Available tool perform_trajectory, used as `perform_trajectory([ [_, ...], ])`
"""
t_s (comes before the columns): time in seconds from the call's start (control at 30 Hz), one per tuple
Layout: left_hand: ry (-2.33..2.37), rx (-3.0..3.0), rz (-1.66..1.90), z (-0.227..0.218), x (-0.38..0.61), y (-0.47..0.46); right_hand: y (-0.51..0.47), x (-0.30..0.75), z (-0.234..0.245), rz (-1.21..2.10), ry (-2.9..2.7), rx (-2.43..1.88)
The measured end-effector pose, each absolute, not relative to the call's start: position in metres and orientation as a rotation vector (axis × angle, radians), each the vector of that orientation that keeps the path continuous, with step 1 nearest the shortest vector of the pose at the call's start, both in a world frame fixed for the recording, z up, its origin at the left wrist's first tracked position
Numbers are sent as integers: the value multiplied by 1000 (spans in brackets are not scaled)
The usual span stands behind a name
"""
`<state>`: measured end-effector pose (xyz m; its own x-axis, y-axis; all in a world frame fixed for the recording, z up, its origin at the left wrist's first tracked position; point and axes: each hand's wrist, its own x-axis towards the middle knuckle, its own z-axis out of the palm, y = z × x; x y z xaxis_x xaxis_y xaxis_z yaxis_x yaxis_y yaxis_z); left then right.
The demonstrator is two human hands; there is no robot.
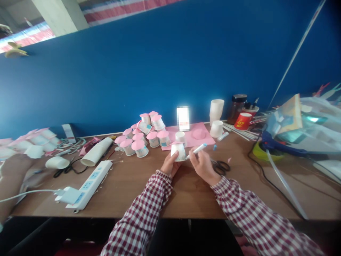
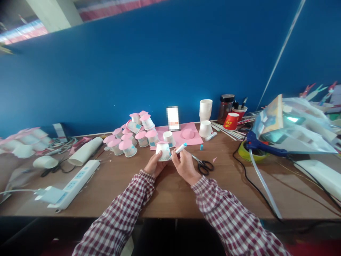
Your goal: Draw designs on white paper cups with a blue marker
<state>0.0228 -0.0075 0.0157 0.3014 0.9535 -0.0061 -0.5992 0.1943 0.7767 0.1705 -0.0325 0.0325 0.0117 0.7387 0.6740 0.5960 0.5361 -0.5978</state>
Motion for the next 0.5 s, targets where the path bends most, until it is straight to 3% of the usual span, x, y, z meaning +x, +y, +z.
perform_trajectory([
  [0.5,526,783,1158,17,25,-7,-32,171,32,132,-1614,-1134],
])
